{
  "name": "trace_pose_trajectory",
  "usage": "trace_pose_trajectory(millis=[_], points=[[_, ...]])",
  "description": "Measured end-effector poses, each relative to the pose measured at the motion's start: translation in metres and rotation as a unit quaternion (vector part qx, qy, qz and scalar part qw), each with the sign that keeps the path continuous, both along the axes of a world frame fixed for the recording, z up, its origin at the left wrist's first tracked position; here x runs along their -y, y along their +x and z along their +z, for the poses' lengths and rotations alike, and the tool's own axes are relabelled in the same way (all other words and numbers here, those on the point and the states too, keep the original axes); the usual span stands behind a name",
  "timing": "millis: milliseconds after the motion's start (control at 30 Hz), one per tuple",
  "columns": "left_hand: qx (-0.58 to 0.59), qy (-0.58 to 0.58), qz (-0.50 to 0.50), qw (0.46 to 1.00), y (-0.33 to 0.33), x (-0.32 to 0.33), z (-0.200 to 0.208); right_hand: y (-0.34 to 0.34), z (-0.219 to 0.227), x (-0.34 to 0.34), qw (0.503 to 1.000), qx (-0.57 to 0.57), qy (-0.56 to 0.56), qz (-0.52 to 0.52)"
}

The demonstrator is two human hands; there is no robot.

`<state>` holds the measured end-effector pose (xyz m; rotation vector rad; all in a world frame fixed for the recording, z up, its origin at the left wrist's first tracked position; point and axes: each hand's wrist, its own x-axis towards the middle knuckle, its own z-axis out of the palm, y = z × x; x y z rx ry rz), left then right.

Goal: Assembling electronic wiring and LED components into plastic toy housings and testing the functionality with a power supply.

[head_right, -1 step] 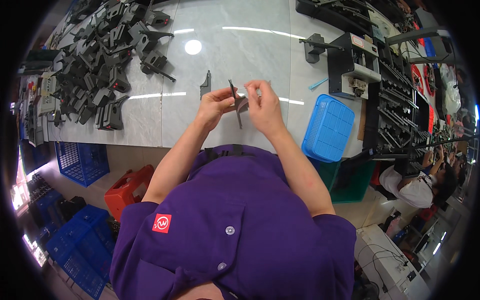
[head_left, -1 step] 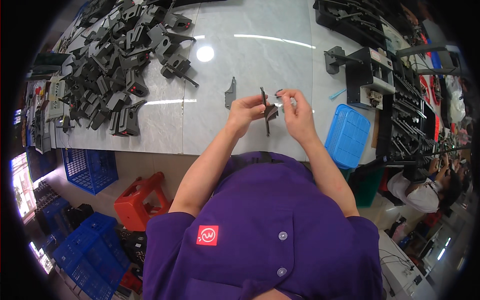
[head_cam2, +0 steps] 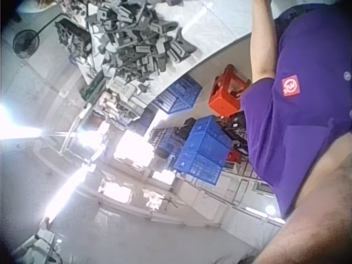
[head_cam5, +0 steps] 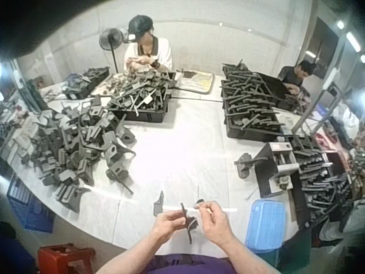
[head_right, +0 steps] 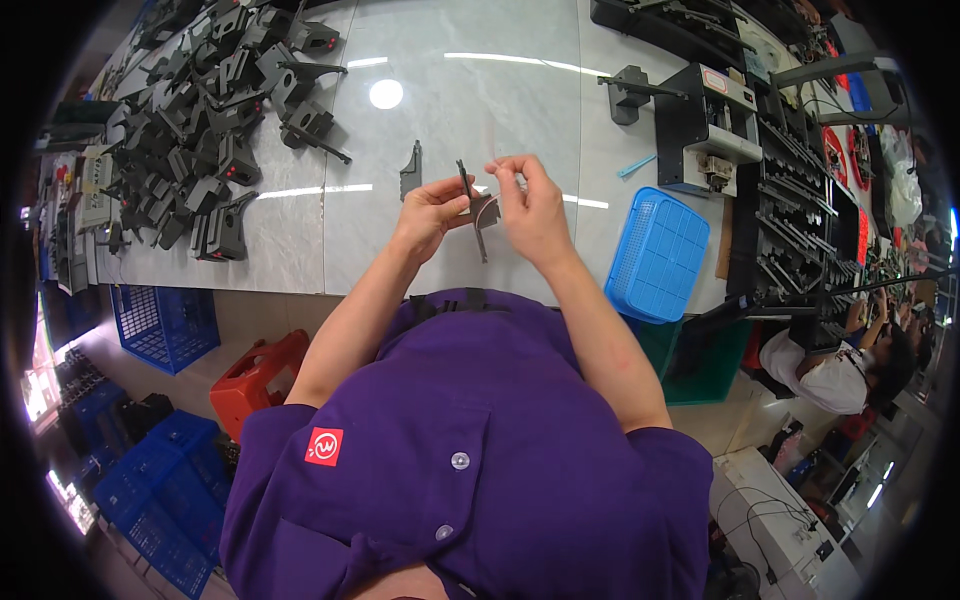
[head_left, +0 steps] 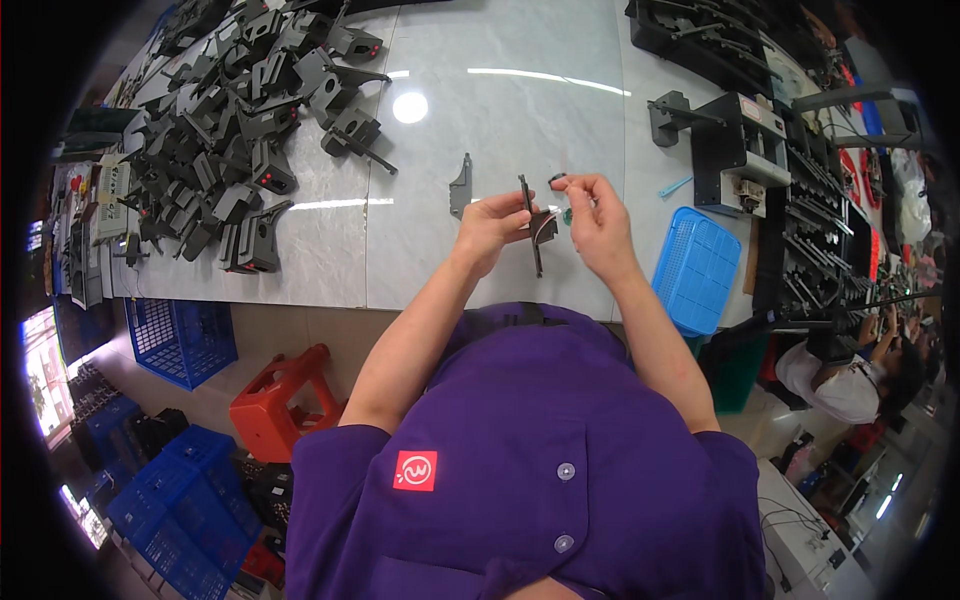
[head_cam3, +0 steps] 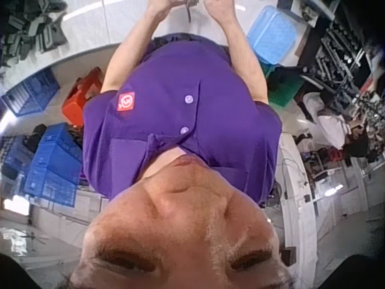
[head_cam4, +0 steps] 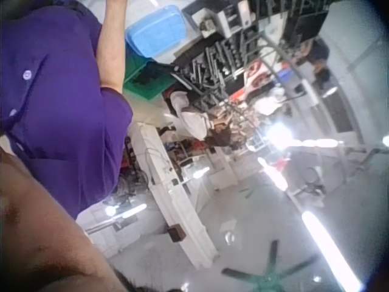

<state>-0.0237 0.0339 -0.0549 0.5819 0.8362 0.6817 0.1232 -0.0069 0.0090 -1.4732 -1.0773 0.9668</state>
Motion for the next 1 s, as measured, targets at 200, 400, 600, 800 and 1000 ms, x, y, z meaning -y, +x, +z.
trace_pose_trajectory(millis=[200, 400, 600, 800, 1000], points=[[0.0, -0.001, -0.032, 0.999, 0.001, 0.006, 0.003, 0.011, 0.013, -0.004, 0.979, -0.129, -0.139, 0.069], [0.026, -0.013, -0.003, 1.0, -0.001, 0.004, 0.004, 0.013, 0.005, 0.001, 0.976, -0.154, -0.14, 0.063], [0.033, -0.007, -0.016, 0.999, 0.0, 0.001, 0.005, 0.015, -0.002, 0.005, 0.978, -0.152, -0.132, 0.05], [0.027, -0.013, -0.013, 0.999, 0.0, 0.0, 0.006, 0.018, -0.008, 0.007, 0.979, -0.152, -0.127, 0.045], [0.033, -0.021, -0.015, 0.999, 0.0, 0.0, 0.007, 0.019, -0.012, 0.009, 0.979, -0.154, -0.124, 0.048]])
